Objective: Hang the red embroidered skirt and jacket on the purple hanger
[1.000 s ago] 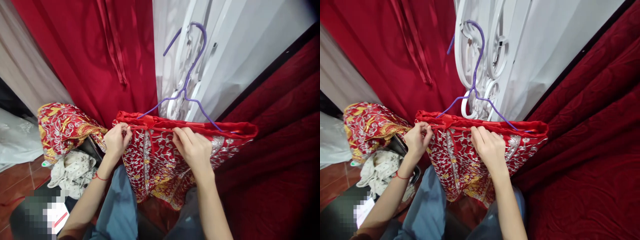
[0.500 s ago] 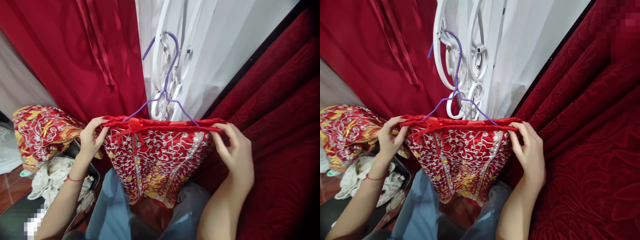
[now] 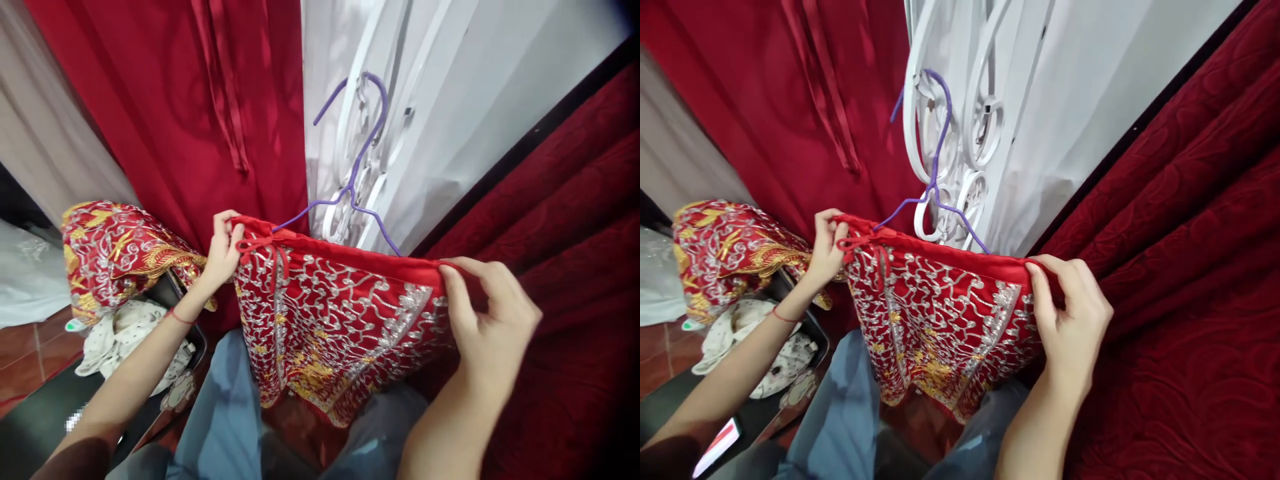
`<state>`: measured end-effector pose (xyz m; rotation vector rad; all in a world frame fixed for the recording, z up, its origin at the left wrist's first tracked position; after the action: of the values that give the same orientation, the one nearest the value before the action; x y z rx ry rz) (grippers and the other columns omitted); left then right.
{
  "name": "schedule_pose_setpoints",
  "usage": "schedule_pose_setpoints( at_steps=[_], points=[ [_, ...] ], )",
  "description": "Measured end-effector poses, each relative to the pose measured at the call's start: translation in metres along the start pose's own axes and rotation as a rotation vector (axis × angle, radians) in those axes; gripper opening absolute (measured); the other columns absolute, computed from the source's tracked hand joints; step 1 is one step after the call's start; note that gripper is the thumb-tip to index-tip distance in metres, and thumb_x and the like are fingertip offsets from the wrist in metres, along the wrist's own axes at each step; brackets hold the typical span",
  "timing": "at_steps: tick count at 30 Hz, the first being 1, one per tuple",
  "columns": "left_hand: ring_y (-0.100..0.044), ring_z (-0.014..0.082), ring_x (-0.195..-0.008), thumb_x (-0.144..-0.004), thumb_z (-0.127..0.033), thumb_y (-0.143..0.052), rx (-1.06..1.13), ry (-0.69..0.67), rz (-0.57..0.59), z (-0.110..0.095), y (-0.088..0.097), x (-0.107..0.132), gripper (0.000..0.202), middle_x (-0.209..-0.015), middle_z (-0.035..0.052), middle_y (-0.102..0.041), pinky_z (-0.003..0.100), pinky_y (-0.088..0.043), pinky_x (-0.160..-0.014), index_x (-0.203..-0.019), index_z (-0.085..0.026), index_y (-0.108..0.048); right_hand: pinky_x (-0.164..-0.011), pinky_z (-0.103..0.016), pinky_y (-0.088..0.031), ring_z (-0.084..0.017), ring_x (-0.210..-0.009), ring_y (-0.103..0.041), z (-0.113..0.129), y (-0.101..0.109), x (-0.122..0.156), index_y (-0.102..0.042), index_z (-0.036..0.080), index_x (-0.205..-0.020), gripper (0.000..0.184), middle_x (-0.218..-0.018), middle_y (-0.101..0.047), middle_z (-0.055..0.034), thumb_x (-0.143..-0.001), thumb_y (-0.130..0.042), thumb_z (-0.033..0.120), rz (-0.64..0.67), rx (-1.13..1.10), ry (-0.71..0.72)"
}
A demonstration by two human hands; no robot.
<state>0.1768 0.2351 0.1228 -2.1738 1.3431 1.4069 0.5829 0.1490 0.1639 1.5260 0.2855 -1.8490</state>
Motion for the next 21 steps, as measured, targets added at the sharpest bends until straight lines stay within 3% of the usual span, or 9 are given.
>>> schedule_pose_setpoints(
  at_steps=[5,9,12,16,21],
  points=[
    [-0.060,0.0147,-0.068,-0.101,-0.050,-0.034,-0.078,-0.027,0.169,0.023,-0.034,-0.014,0.038,-0.083,0.0017,-0.063,0.027,-0.047,-0.066,-0.117,-0.019,-0.049,-0.066,-0.030,-0.047,-0.017,-0.064,-0.062,-0.007,0.011,0.004,-0.068,0.026,-0.088,0.007,-0.077,-0.069,-0.0017,-0.086,-0.069,0.033,-0.094,0.090,-0.103],
    [-0.065,0.0174,-0.076,-0.102,-0.049,-0.031,-0.076,-0.057,0.254,0.024,-0.042,-0.019,0.040,-0.092,0.0066,-0.068,0.028,-0.049,-0.072,-0.118,-0.018,-0.051,-0.059,-0.032,-0.047,-0.020,-0.058,-0.062,-0.010,0.016,0.015,-0.068,0.028,-0.085,0.014,-0.074,-0.070,-0.0033,-0.084,-0.069,0.042,-0.151,0.197,-0.113],
    [-0.067,0.0192,-0.079,-0.103,-0.046,-0.029,-0.088,-0.089,0.394,0.014,-0.040,-0.021,0.039,-0.094,0.0072,-0.069,0.030,-0.049,-0.075,-0.118,-0.018,-0.051,-0.056,-0.035,-0.047,-0.023,-0.057,-0.064,-0.014,0.017,0.023,-0.068,0.029,-0.083,0.022,-0.073,-0.072,-0.0074,-0.082,-0.066,0.051,-0.195,0.276,-0.115],
    [-0.065,0.0184,-0.074,-0.103,-0.042,-0.030,-0.112,-0.105,0.679,-0.001,-0.029,-0.027,0.033,-0.084,0.0028,-0.067,0.028,-0.046,-0.072,-0.114,-0.020,-0.052,-0.056,-0.040,-0.048,-0.028,-0.058,-0.066,-0.020,0.012,0.029,-0.066,0.029,-0.079,0.036,-0.073,-0.073,-0.0141,-0.080,-0.059,0.065,-0.227,0.330,-0.172],
    [-0.060,0.0149,-0.071,-0.102,-0.045,-0.033,-0.040,-0.121,1.044,-0.016,-0.013,-0.037,0.032,-0.077,-0.0013,-0.062,0.026,-0.044,-0.072,-0.104,-0.021,-0.055,-0.065,-0.044,-0.051,-0.031,-0.068,-0.068,-0.022,0.008,0.030,-0.063,0.032,-0.077,0.048,-0.078,-0.073,-0.0183,-0.075,-0.054,0.078,-0.153,0.304,-0.280]
  ],
)
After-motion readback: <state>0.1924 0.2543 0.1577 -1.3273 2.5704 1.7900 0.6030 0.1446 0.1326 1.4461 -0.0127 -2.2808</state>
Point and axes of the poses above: each hand's wrist, its own x-axis away from the middle knuckle, its own y-axis out of the back of the hand, z = x × y, the point moved 9 cm from there along -x, towards the middle knuckle
